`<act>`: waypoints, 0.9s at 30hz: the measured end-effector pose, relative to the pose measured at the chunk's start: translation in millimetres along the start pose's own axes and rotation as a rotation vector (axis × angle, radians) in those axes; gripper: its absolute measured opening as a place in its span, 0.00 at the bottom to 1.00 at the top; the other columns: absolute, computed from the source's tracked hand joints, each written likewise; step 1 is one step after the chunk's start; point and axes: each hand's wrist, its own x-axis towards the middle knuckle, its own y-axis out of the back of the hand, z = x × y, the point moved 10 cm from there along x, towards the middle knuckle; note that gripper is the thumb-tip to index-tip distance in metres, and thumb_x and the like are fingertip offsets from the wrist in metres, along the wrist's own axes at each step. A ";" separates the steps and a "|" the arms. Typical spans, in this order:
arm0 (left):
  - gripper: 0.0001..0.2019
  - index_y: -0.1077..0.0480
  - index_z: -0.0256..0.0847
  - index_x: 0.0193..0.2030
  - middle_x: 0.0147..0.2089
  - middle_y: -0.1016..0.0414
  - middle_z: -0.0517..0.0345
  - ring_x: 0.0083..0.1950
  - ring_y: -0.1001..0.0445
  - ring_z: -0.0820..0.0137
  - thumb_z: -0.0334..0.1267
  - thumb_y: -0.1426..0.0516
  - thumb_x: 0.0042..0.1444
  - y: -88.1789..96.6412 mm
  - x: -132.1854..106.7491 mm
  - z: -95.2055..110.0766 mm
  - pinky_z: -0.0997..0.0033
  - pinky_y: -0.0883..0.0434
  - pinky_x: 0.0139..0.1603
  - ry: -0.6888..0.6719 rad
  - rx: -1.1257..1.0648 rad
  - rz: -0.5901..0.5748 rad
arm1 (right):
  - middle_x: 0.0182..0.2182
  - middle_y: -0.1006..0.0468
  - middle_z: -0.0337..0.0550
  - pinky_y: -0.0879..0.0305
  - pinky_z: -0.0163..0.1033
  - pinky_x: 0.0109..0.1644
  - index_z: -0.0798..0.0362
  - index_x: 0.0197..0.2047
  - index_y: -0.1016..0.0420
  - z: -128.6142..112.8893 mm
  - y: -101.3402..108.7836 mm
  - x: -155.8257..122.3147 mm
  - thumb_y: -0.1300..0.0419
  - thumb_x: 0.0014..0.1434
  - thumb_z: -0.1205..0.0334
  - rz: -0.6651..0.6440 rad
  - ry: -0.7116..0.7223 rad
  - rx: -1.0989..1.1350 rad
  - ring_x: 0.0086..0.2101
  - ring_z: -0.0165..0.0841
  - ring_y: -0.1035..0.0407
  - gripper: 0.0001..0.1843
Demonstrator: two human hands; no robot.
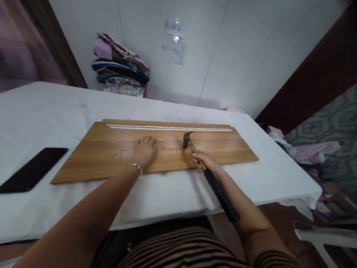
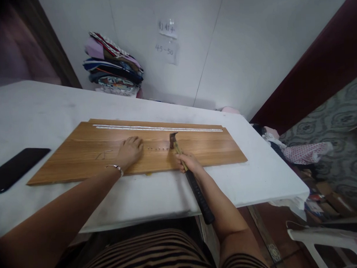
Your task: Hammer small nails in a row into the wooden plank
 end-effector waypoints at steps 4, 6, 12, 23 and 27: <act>0.20 0.26 0.38 0.55 0.65 0.28 0.37 0.67 0.34 0.51 0.38 0.55 0.66 1.2 0.1 0.4 0.48 0.40 0.67 0.005 -0.013 0.000 | 0.18 0.37 0.25 0.55 0.30 0.15 0.51 0.39 0.33 0.5 -1.6 -0.3 0.30 0.44 0.52 -0.015 -0.008 0.007 0.14 0.22 0.46 0.22; 0.21 0.26 0.37 0.55 0.65 0.28 0.37 0.68 0.34 0.51 0.38 0.55 0.66 0.8 0.2 0.7 0.47 0.40 0.67 0.005 -0.006 -0.009 | 0.18 0.37 0.25 0.55 0.30 0.15 0.50 0.38 0.34 -1.4 -2.4 -1.7 0.30 0.44 0.52 -0.016 -0.002 -0.001 0.14 0.22 0.46 0.22; 0.21 0.26 0.38 0.54 0.64 0.27 0.37 0.66 0.33 0.51 0.38 0.56 0.66 2.7 0.1 2.2 0.47 0.39 0.65 -0.004 0.003 0.000 | 0.19 0.36 0.25 0.55 0.30 0.16 0.50 0.39 0.35 -0.4 -4.2 -4.3 0.30 0.45 0.52 -0.017 -0.034 -0.018 0.14 0.22 0.46 0.23; 0.20 0.26 0.38 0.54 0.64 0.27 0.38 0.67 0.33 0.51 0.38 0.56 0.66 2.5 -0.1 1.7 0.47 0.39 0.66 -0.001 -0.010 -0.005 | 0.18 0.36 0.25 0.55 0.30 0.15 0.50 0.38 0.34 -1.3 -5.8 -5.3 0.30 0.43 0.52 -0.011 -0.024 0.001 0.14 0.22 0.46 0.23; 0.20 0.26 0.40 0.53 0.63 0.26 0.39 0.66 0.33 0.52 0.38 0.56 0.66 2.2 -0.2 2.3 0.47 0.39 0.66 0.000 -0.012 0.001 | 0.19 0.37 0.25 0.55 0.30 0.16 0.50 0.38 0.34 -1.9 -4.9 -4.5 0.30 0.45 0.53 -0.009 -0.030 0.016 0.14 0.22 0.46 0.22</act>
